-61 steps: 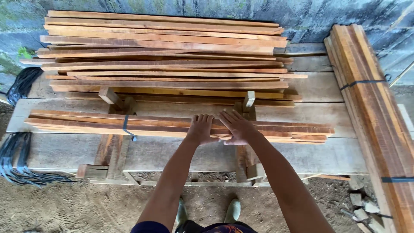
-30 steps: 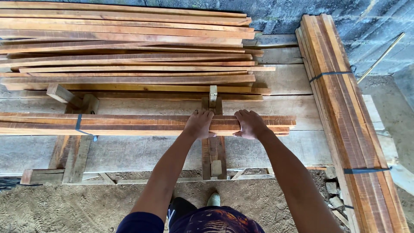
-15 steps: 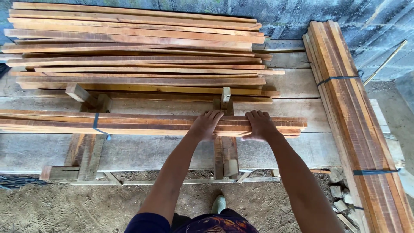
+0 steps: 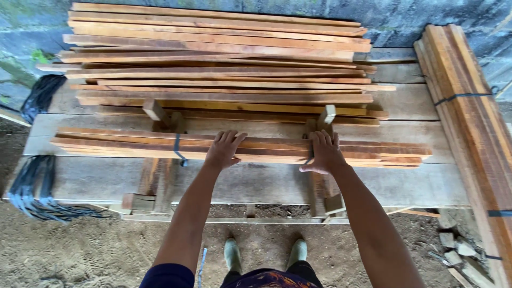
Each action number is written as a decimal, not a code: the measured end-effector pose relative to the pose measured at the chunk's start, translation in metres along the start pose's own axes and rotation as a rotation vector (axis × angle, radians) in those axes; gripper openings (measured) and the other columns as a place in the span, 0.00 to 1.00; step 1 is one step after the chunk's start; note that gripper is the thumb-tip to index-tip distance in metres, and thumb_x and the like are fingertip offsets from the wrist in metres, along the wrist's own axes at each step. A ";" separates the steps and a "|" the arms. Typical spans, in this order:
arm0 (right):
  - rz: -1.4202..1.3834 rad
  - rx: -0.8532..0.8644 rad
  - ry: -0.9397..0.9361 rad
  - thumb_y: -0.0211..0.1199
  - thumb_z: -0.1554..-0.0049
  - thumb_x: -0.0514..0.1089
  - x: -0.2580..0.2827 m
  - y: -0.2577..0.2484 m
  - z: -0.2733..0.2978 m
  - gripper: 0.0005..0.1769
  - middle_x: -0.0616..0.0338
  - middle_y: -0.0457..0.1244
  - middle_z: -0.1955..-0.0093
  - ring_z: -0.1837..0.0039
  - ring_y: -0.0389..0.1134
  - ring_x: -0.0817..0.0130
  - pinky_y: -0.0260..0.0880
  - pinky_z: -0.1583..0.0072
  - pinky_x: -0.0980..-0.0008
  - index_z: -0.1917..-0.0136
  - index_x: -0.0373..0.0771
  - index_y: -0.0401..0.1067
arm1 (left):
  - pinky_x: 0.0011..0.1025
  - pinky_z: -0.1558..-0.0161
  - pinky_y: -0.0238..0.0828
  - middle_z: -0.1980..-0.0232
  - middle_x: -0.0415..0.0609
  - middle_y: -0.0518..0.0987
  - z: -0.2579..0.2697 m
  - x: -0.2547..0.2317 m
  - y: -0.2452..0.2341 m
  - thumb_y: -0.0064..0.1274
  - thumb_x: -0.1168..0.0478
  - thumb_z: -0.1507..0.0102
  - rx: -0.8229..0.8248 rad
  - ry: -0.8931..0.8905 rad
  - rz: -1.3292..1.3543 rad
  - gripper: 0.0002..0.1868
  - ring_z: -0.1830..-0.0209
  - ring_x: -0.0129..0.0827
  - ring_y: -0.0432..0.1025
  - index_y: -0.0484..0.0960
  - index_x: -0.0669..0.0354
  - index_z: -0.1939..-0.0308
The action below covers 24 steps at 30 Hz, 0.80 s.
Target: Bundle several thin wood strips together using elastic straps on a workbench.
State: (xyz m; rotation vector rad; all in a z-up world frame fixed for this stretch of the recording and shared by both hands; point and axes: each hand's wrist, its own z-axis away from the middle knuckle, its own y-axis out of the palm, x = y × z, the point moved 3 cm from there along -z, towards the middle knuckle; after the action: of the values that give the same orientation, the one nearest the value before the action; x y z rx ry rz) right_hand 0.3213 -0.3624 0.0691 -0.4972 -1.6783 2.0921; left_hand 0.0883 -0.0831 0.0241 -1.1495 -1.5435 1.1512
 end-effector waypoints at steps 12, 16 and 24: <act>0.009 -0.082 0.121 0.73 0.58 0.79 0.093 -0.013 -0.023 0.65 0.54 0.46 0.15 0.12 0.31 0.46 0.23 0.20 0.29 0.20 0.49 0.53 | 0.43 0.24 0.51 0.36 0.43 0.71 0.080 0.150 0.015 0.73 0.33 0.59 0.093 -0.148 0.014 0.57 0.30 0.36 0.67 0.65 0.39 0.31; 0.107 -0.108 0.048 0.71 0.64 0.84 0.122 0.020 -0.064 0.66 0.56 0.60 0.27 0.21 0.55 0.54 0.33 0.20 0.35 0.23 0.52 0.55 | 0.43 0.30 0.58 0.43 0.46 0.74 0.076 0.144 0.004 0.69 0.28 0.56 0.120 -0.166 0.073 0.51 0.37 0.39 0.71 0.69 0.45 0.37; 0.178 -0.494 -0.208 0.72 0.70 0.73 0.113 0.036 -0.076 0.44 0.62 0.65 0.55 0.49 0.73 0.62 0.73 0.44 0.60 0.45 0.49 0.71 | 0.49 0.50 0.66 0.52 0.54 0.74 0.067 0.146 0.028 0.54 0.15 0.61 -0.004 -0.120 -0.022 0.58 0.50 0.49 0.73 0.69 0.56 0.45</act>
State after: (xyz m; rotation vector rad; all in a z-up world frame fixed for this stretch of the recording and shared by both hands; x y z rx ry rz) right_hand 0.2608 -0.2473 0.0160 -0.6092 -2.3696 1.8868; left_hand -0.0002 0.0518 0.0005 -1.0805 -1.6457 1.2217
